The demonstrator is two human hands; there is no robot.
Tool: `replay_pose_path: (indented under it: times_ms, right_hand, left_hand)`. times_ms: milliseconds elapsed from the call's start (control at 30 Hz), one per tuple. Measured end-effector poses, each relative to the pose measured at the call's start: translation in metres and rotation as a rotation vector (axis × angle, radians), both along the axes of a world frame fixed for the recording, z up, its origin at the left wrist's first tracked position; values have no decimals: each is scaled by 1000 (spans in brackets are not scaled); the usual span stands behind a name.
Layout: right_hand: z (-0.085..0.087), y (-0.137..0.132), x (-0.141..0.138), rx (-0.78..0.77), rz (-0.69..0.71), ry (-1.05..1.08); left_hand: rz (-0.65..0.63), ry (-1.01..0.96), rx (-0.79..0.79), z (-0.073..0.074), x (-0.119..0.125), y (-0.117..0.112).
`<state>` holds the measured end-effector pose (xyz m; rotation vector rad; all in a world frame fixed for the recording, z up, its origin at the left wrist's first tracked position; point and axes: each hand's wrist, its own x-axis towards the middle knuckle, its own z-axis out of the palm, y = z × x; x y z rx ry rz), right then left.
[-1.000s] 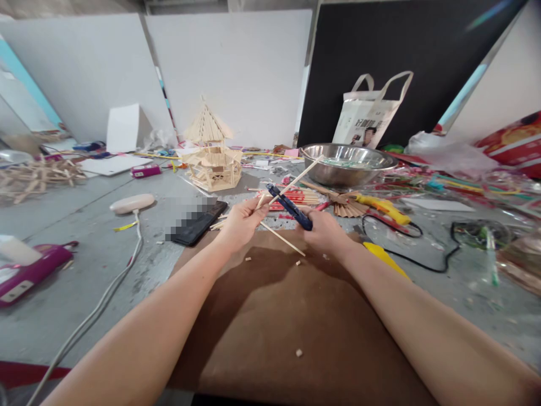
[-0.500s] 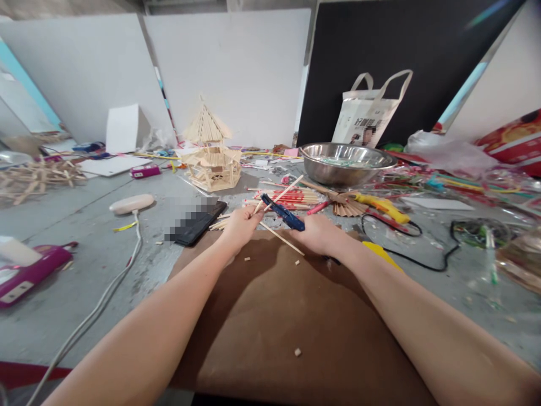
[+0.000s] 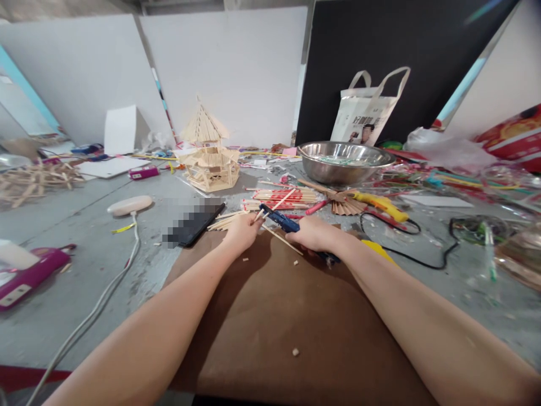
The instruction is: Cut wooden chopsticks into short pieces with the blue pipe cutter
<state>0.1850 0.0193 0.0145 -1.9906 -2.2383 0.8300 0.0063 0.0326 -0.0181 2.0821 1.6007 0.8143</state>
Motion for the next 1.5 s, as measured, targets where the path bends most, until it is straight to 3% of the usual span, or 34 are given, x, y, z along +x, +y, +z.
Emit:
replay_pose_path:
  times_ms: [367,867,1233,1500]
  right_hand:
    - [1,0,1,-51,-6,3]
    - [-5,1,13,-74,32,183]
    - [4,-4,13,-65,99,320]
    - [4,-4,4,33,63,103]
  left_hand:
    - [-22,100,3,-3,1,2]
    - [161,318,19,3,10,-10]
    - [168,310,43,5,10,-8]
    - [141,314,54,4,6,-5]
